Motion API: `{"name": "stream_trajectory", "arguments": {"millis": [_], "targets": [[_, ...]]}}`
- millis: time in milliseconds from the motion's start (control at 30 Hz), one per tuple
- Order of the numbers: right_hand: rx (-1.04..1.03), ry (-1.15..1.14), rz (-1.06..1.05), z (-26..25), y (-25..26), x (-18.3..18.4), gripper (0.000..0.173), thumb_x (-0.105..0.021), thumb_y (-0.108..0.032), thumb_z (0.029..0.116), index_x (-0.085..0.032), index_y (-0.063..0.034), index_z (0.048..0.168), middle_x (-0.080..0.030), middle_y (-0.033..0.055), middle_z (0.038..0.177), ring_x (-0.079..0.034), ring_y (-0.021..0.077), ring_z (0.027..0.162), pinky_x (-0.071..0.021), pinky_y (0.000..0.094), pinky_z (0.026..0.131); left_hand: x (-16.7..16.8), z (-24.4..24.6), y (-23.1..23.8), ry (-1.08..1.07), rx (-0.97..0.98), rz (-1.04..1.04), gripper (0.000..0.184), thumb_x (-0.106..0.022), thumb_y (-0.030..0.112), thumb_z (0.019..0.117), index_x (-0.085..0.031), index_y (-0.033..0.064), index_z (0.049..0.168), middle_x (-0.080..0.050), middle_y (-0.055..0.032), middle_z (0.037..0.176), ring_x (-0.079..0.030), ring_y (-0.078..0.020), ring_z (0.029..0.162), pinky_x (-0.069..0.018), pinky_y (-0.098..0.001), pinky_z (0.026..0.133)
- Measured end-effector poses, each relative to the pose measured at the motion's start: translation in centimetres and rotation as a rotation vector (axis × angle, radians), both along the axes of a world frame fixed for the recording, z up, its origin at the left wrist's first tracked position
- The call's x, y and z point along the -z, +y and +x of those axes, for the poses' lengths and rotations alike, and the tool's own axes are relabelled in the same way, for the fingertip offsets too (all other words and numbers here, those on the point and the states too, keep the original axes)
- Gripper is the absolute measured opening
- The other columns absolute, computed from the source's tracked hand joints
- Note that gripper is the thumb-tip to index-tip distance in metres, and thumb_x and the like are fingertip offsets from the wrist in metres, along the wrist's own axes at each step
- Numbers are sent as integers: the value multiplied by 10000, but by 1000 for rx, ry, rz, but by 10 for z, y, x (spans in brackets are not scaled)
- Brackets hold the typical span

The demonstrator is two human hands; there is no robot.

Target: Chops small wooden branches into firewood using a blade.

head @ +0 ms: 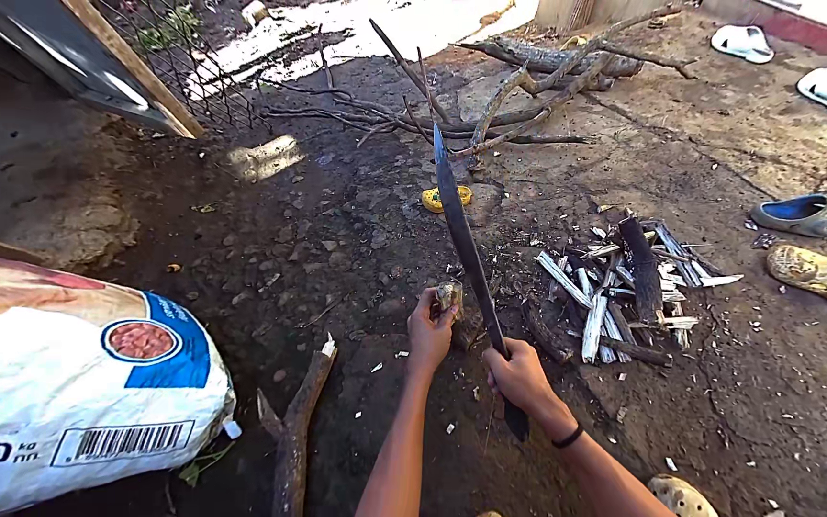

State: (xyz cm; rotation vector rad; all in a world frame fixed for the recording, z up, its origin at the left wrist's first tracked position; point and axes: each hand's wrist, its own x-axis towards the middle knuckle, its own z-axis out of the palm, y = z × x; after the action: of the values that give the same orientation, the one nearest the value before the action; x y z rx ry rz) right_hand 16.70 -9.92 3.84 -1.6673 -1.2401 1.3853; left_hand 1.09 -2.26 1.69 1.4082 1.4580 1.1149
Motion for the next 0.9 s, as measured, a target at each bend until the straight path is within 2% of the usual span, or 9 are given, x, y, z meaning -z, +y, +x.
{"name": "stream_trajectory", "arguments": {"millis": [233,433,667,800,900], "targets": [[-58,-26,25,-6,8,-3,214,-509,-224,989,-616,-140,824,-574,-51,567,-593,69,479,-533,275,515,4,3,0,40,15,25,375,-676,-7,958,-573,5,1318,-691,-165,1147,-704,-178,1000,-579,-350,901],[-94,-97,28,-12,10,4,214,-514,-235,989,-632,-124,850,-581,-42,598,-605,75,513,-539,291,547,2,2,-1,46,26,7,410,-666,-22,959,-553,1,1353,-684,-181,1185,-703,-192,1039,-573,-361,933],[-100,-142,19,-17,13,2,219,-511,-246,991,-620,-140,833,-565,-51,598,-585,69,509,-516,292,541,3,2,-1,66,16,43,377,-662,-21,963,-572,8,1328,-698,-172,1152,-711,-187,1001,-580,-364,906],[-90,-195,103,-20,8,-16,214,-524,-241,985,-649,-119,862,-563,-43,623,-581,62,530,-510,287,554,-18,0,-2,186,-28,223,324,-685,-22,944,-625,-11,1262,-710,-195,1108,-708,-245,987,-570,-425,901],[-59,-269,220,-18,6,-30,213,-538,-231,964,-655,-113,830,-535,-47,621,-542,52,543,-457,282,540,-38,2,-3,221,-13,340,311,-691,-7,949,-622,7,1253,-710,-168,1097,-710,-215,964,-581,-384,877]]}}
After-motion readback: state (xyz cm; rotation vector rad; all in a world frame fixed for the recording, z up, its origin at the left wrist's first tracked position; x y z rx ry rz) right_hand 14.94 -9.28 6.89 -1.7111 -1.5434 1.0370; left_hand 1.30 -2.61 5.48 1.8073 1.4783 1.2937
